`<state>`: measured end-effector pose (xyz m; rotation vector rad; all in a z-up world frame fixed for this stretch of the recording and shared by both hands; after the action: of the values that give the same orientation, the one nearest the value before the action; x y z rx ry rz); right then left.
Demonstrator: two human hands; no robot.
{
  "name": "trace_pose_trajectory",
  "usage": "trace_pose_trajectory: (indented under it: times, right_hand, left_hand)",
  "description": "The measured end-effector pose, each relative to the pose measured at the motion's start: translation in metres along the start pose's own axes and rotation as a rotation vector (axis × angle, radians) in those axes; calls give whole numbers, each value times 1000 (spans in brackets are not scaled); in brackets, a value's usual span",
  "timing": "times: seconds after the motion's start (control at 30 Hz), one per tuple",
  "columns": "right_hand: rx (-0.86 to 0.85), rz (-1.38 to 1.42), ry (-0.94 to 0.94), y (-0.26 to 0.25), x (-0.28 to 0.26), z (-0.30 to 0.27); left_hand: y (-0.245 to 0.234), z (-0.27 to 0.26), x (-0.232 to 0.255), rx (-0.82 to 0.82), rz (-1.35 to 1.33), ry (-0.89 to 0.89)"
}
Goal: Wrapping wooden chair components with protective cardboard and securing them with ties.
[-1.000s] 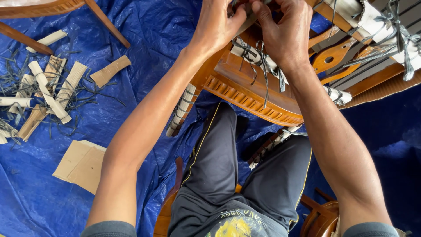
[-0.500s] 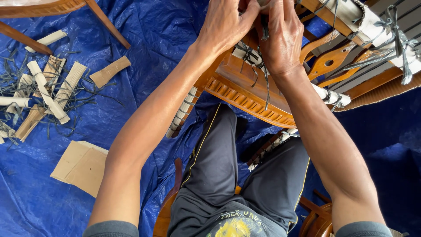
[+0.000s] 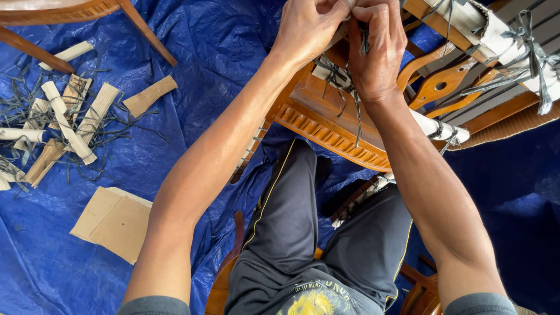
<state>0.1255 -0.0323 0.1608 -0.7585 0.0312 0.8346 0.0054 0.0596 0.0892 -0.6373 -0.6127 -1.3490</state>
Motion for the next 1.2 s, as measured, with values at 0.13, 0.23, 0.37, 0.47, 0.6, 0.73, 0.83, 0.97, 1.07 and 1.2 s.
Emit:
trace_pose_trajectory:
  times: [0.13, 0.23, 0.37, 0.47, 0.6, 0.73, 0.83, 0.97, 1.07, 1.2]
  right_hand:
    - [-7, 7, -27, -2, -7, 1]
    - [-16, -83, -60, -1, -10, 0]
    - [50, -101, -91, -8, -17, 5]
    - [23, -202, -38, -7, -12, 2]
    - [-11, -221, 36, -6, -4, -9]
    - [-8, -223, 162, -8, 18, -28]
    - [14, -136, 234, -14, 10, -29]
    - [-30, -87, 312, -16, 16, -33]
    - [-60, -101, 294, -20, 16, -29]
    - [-116, -76, 315, -24, 19, -28]
  left_hand:
    - [6, -10, -15, 72, -199, -198]
    - [15, -12, -24, 96, -439, -170]
    - [25, -15, -21, 39, -659, -280]
    - [22, -22, -23, 117, -572, -368]
    - [20, -34, -35, 281, -535, -375]
    - [20, -39, -46, 482, -479, -367]
    - [30, -39, -58, 507, -571, -299]
    - [13, -35, -33, 461, -668, -287]
    - [6, -25, -7, 236, -765, -158]
    - [14, -24, -12, 91, -666, -137]
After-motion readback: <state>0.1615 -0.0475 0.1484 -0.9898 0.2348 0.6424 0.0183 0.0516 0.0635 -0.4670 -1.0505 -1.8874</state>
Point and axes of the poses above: each hand's wrist, its own z-axis towards the middle knuckle, its own y-axis out of the palm, x = y × z, the point moved 8 cm from there along z, towards the middle knuckle, and after that the axes turned 8 degrees about y, right-handed, at the moved point
